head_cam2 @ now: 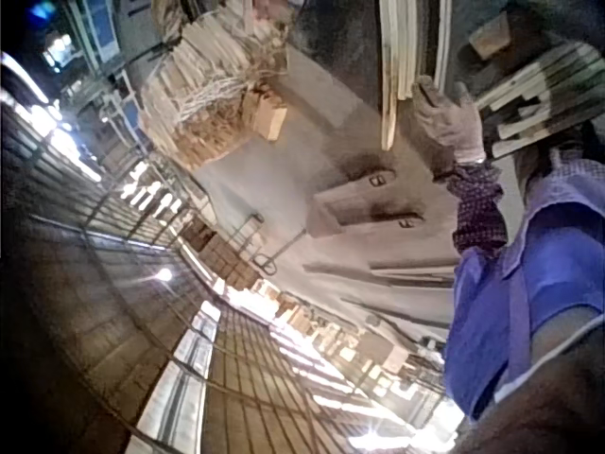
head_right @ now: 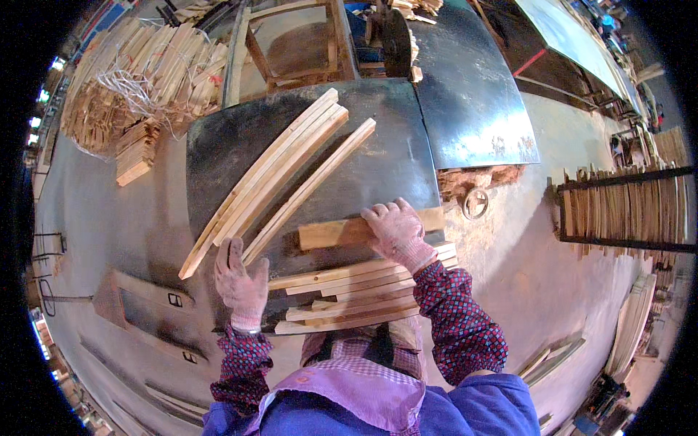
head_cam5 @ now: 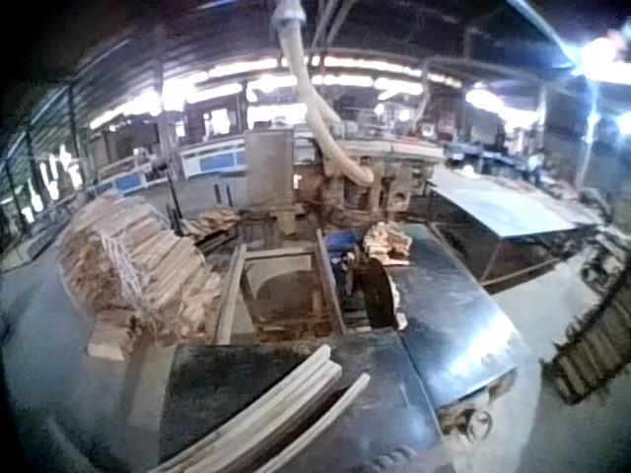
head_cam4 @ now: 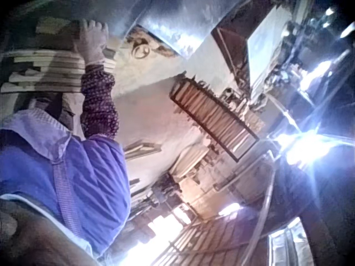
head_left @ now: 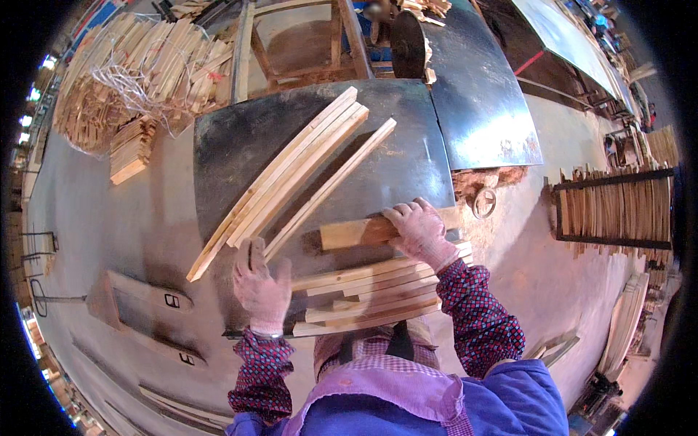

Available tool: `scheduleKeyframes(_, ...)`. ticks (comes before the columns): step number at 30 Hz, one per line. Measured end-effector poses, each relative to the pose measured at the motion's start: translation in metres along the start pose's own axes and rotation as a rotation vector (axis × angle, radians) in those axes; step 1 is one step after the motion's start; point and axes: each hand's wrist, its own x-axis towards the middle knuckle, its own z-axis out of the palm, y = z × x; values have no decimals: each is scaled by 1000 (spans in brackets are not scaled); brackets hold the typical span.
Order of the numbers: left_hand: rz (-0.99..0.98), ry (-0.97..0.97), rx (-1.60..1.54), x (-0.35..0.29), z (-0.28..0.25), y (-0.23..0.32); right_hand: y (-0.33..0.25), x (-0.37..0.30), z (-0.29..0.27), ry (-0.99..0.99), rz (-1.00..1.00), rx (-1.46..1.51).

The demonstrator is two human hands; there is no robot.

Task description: The person gathers scattered wooden planks from the floor and stacks them into a neat pile. They then carry the stack to a metal workbench and arrange the planks in an orderly fashion. The person continues to pick up individual planks from the floor and add them to the stack on the table.

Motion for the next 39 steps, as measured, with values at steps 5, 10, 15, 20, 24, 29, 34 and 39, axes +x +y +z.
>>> scheduleKeyframes(5,131,-180,-410,11,-9,44,5,-8,-32,87,-134,328)
scheduleKeyframes(10,317,-94,-119,38,-8,69,16,-15,-52,-100,-209,817)
scheduleKeyframes(15,293,-232,-213,56,5,55,19,-22,-45,-65,-241,878)
scheduleKeyframes(20,207,-184,-281,34,13,42,6,-35,-61,163,-64,187)
scheduleKeyframes(24,50,-416,-301,25,7,57,17,-42,-37,412,45,34)
scheduleKeyframes(29,119,-414,-342,21,49,76,23,-46,-10,575,241,126)
scheduleKeyframes(34,186,-642,-389,35,53,102,22,-68,-12,299,238,350)
scheduleKeyframes(39,409,-254,153,50,75,53,23,-93,22,179,115,269)
